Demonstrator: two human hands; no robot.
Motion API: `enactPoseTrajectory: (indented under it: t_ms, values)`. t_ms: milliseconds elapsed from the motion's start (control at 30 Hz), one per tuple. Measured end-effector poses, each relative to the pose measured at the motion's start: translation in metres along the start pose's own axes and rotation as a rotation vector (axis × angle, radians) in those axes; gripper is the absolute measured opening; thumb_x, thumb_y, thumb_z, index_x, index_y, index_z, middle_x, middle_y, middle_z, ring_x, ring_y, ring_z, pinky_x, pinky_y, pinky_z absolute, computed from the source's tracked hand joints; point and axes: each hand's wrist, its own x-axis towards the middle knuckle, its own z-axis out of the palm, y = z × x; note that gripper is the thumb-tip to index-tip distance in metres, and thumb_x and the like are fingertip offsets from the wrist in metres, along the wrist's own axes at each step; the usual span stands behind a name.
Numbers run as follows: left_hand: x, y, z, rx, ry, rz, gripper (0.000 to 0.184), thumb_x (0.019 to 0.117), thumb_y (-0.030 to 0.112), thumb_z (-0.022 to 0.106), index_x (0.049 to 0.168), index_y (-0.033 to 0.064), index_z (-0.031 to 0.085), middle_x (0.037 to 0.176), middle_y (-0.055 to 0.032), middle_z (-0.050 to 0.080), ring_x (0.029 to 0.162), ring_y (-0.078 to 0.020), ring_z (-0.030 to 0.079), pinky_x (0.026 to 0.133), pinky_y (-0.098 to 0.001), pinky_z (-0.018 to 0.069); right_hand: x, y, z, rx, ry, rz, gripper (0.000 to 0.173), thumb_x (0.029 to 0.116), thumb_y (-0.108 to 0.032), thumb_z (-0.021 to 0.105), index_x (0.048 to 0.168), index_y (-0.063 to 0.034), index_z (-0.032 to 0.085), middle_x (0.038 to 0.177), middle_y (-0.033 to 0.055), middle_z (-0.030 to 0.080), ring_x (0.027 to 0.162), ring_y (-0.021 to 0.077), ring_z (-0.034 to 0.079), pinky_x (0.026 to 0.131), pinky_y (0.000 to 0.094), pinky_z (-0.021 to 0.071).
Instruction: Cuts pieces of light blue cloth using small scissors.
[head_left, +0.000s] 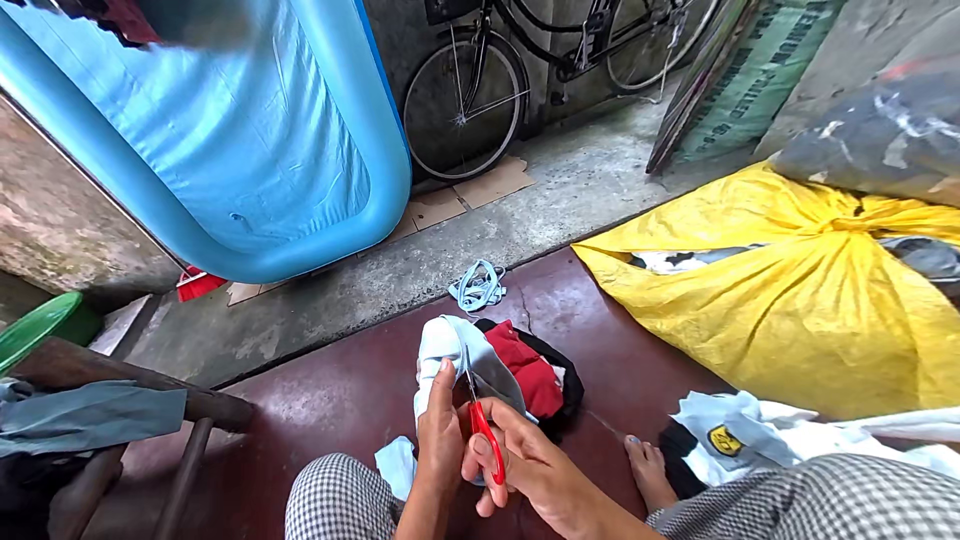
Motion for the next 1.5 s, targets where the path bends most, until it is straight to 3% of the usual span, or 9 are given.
enactPoseTrajectory:
  t_ms: [133,367,633,733,900,1000,1100,1267,1500]
  values:
    - [-0.002,0.000,0.002,-0.004,-0.008,-0.006,0.047,0.1110,0.033,0.036,0.107,-0.0019,0.067,0.086,-0.0117,0.074,0.077,-0.0158,0.073,0.072,-0.0314,0.0613,0.000,-0.001,0.002,0.045,0.012,0.003,0.034,0.1030,-0.029,0.059,0.128,-0.0086,0.049,0.092,0.0029,0.066,0.072,0.0153,0.068,0.061,0.0346,0.0615]
    - [-0.003,-0.004,0.001,-0.007,-0.026,0.023,0.045,0.1109,0.029,0.036,0.107,-0.0035,0.066,0.089,-0.0119,0.073,0.081,-0.0156,0.072,0.076,-0.0315,0.0607,-0.001,0.005,0.009,0.020,0.110,-0.005,0.032,0.1022,-0.023,0.061,0.127,-0.0060,0.049,0.091,0.0034,0.065,0.074,0.0165,0.069,0.062,0.0348,0.0615]
    - [-0.004,-0.007,0.001,-0.030,-0.081,0.069,0.043,0.1084,0.023,0.035,0.093,0.0000,0.068,0.077,-0.0076,0.071,0.071,-0.0111,0.069,0.068,-0.0273,0.0593,0.003,0.004,0.001,-0.032,0.065,-0.031,0.033,0.1033,-0.026,0.058,0.129,-0.0070,0.049,0.088,0.0016,0.064,0.071,0.0135,0.066,0.063,0.0325,0.0596]
    - [-0.006,-0.007,0.001,0.009,-0.105,0.091,0.043,0.1084,0.022,0.034,0.093,0.0010,0.068,0.077,-0.0065,0.070,0.071,-0.0104,0.069,0.070,-0.0273,0.0592,0.003,0.003,0.000,-0.046,0.069,-0.045,0.035,0.1026,-0.027,0.058,0.129,-0.0065,0.049,0.089,0.0012,0.064,0.072,0.0132,0.066,0.063,0.0324,0.0593]
    - [-0.008,-0.009,0.000,0.010,-0.106,0.081,0.043,0.1081,0.023,0.034,0.091,0.0025,0.068,0.072,-0.0044,0.068,0.066,-0.0087,0.067,0.064,-0.0248,0.0579,0.001,0.004,0.005,-0.041,0.128,-0.038,0.037,0.1014,-0.026,0.062,0.129,-0.0063,0.049,0.089,0.0024,0.065,0.072,0.0148,0.067,0.061,0.0323,0.0602]
    - [-0.008,-0.012,-0.004,-0.017,-0.147,0.091,0.044,0.1062,0.023,0.035,0.085,0.0039,0.069,0.070,-0.0039,0.068,0.064,-0.0081,0.067,0.062,-0.0247,0.0577,0.004,0.002,-0.001,-0.048,0.079,-0.054,0.035,0.1026,-0.026,0.059,0.130,-0.0067,0.049,0.090,0.0018,0.065,0.073,0.0138,0.066,0.062,0.0317,0.0595]
    - [-0.007,-0.015,-0.010,-0.016,-0.214,0.109,0.041,0.1047,0.024,0.039,0.088,0.0042,0.071,0.074,-0.0043,0.071,0.067,-0.0083,0.069,0.065,-0.0258,0.0589,0.005,-0.002,-0.006,-0.070,0.049,-0.059,0.036,0.1022,-0.028,0.060,0.130,-0.0066,0.050,0.090,0.0017,0.064,0.073,0.0134,0.066,0.064,0.0317,0.0590]
    - [-0.008,-0.014,-0.012,-0.055,-0.199,0.112,0.042,0.1041,0.020,0.037,0.089,0.0033,0.072,0.077,-0.0056,0.072,0.071,-0.0089,0.070,0.068,-0.0257,0.0597,0.004,-0.003,-0.009,-0.082,0.040,-0.030,0.035,0.1016,-0.029,0.061,0.127,-0.0074,0.051,0.087,0.0016,0.064,0.073,0.0139,0.066,0.066,0.0319,0.0587]
    - [-0.010,-0.014,-0.014,-0.064,-0.190,0.139,0.043,0.1018,0.016,0.035,0.081,0.0057,0.071,0.070,-0.0034,0.070,0.066,-0.0073,0.068,0.064,-0.0243,0.0579,0.005,-0.008,-0.010,-0.082,0.012,0.009,0.036,0.1022,-0.030,0.059,0.129,-0.0072,0.050,0.088,0.0026,0.065,0.075,0.0156,0.067,0.067,0.0340,0.0603]
